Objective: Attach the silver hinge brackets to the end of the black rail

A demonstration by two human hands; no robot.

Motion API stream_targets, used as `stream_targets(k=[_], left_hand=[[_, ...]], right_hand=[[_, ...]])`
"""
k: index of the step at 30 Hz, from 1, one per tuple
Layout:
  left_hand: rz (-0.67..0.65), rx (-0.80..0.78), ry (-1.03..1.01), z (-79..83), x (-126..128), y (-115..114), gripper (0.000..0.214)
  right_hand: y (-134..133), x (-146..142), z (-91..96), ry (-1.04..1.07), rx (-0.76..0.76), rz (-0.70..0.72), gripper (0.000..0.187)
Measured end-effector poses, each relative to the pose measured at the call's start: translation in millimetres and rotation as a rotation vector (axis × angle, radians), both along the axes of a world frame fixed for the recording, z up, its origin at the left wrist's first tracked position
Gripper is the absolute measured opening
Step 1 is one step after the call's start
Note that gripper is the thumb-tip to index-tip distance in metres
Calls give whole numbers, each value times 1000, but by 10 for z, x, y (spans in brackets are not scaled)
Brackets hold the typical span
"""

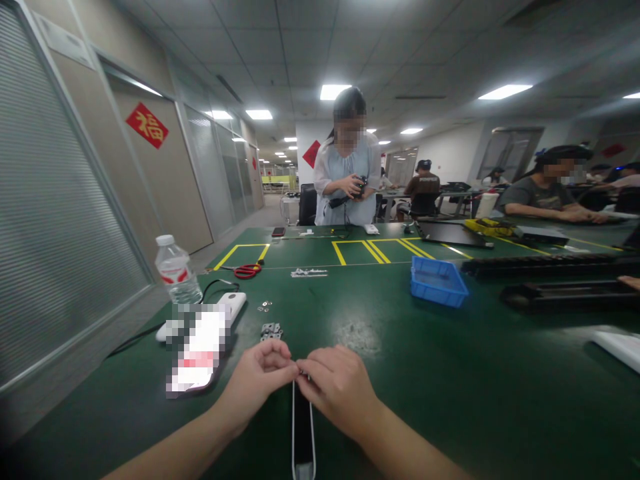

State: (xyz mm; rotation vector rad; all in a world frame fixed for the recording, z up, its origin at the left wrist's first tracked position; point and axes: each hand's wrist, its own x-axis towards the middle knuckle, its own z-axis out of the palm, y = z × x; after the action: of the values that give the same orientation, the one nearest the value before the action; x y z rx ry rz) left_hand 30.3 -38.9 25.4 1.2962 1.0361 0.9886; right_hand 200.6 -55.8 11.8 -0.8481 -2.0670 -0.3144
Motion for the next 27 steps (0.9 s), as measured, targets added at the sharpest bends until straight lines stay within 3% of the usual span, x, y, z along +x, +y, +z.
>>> stream_targets(k=[8, 13, 17, 21, 24, 27], left_hand=[[-73, 11, -41, -31, -8, 18, 32], [-82, 227, 119, -10, -112, 83, 20], [-16, 468, 480, 16, -258, 152, 9], [-70, 564, 749, -6, -343, 194, 13], [-123, 563, 818, -37, -350, 192, 15], [-146, 561, 820, -54, -337, 178, 17]], right_hand=[[33, 26, -36, 69, -105, 72, 18], [127, 158, -26, 181, -318, 159, 18], [252, 340, -56, 205, -535, -7, 14], [343, 425, -140, 208, -742, -226, 12], [356, 398, -180, 208, -913, -244, 15], [334, 343, -170, 220, -983, -215, 18]])
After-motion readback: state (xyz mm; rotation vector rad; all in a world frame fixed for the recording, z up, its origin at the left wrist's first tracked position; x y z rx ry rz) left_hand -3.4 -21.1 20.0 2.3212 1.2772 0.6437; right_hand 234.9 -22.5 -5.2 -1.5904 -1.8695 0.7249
